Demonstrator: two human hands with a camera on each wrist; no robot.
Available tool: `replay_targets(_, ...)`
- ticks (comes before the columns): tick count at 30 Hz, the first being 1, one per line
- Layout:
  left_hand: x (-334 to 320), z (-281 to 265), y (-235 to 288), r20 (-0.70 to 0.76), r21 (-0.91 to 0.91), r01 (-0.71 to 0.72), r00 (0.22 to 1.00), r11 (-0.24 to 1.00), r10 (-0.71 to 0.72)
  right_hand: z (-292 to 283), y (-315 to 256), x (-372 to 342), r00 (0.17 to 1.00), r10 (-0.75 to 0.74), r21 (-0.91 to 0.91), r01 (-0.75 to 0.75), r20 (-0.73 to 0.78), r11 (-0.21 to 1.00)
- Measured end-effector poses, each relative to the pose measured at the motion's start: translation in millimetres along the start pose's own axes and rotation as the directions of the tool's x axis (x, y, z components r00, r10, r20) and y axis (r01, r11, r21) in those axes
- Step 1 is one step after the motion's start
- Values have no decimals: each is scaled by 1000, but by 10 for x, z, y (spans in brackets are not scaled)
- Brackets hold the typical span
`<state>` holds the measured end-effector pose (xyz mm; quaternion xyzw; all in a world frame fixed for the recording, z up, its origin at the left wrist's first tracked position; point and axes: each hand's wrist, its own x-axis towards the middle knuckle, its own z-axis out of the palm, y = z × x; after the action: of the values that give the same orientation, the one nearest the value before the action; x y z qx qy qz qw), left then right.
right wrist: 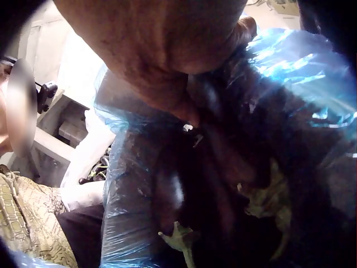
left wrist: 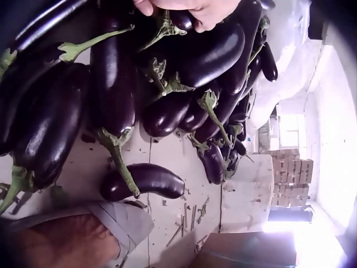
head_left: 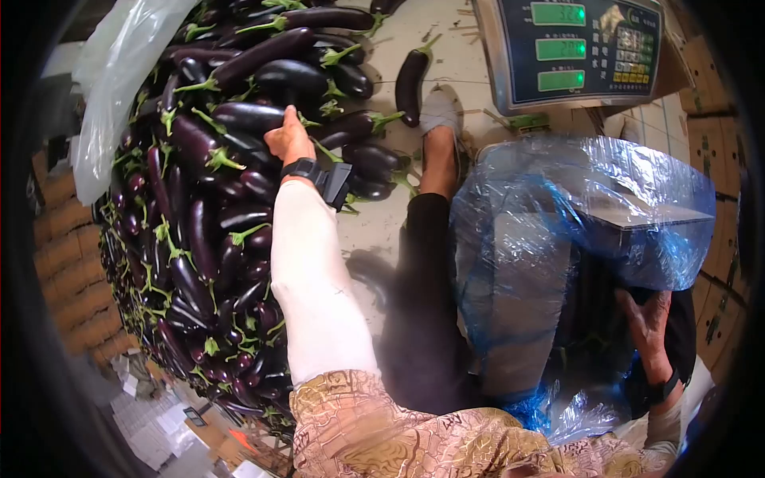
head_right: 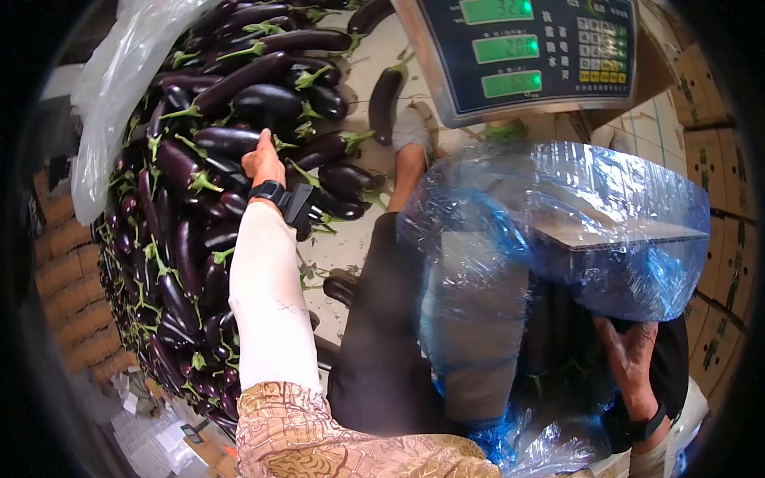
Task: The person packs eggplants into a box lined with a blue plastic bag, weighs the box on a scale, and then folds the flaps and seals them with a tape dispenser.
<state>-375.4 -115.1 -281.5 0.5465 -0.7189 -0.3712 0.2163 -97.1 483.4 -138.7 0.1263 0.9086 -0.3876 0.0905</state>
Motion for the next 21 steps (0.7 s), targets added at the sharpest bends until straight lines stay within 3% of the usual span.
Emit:
replay_targets(1,69,52,-37,-28,0,21,999,1000,-21,0,-18,29,1000,15,-1,-15,-4,1000)
replay_targets(3,58,-92,-124,235,-271,148,968,951,-84,-58,-69,64,986,-33,146,9,163,989)
replay_targets(5,-110,-418,-205,538,-495,74,808,866,239,-109,-166,42,989,12,43,-19,145,999)
replay_targets(7,-147,-590,-113,680,-610,507,729,609,75,-106,-167,56,982,-184,-164,187,33,969)
replay_targets(9,-300,-1006,-50,800,-571,619,568,540,194,-116,-149,66,967,-254,-268,250,20,930)
replay_targets(11,-713,-1509,156,784,-609,548,524,573,333,-113,-132,117,957,-290,-318,274,-3,908)
replay_targets(13,-1166,-1975,335,701,-677,330,562,657,439,-74,-115,127,940,-337,-318,302,-60,899)
replay_targets(15,-1965,-2377,694,660,-709,156,489,687,570,-76,-178,126,955,-289,-329,250,-74,911)
replay_targets(16,-2200,-2481,802,692,-667,19,385,745,610,-139,-298,147,999,-18,-382,33,44,923)
replay_targets(17,-2435,-2510,866,724,-619,-137,281,773,630,-79,-217,209,999,-30,-364,42,37,931)
replay_targets(18,-2707,-2545,907,745,-572,-240,249,784,619,2,-130,223,989,-144,-354,123,-36,927)
replay_targets(19,-2860,-2520,905,727,-631,-376,19,679,686,68,-57,241,961,-253,-350,200,-111,915)
replay_targets(20,-3014,-2487,850,616,-751,-406,-143,521,775,91,-57,238,952,-274,-362,210,-136,908)
replay_targets(21,-3257,-2510,943,590,-793,-392,-304,466,748,93,-47,248,951,-272,-349,206,-149,914)
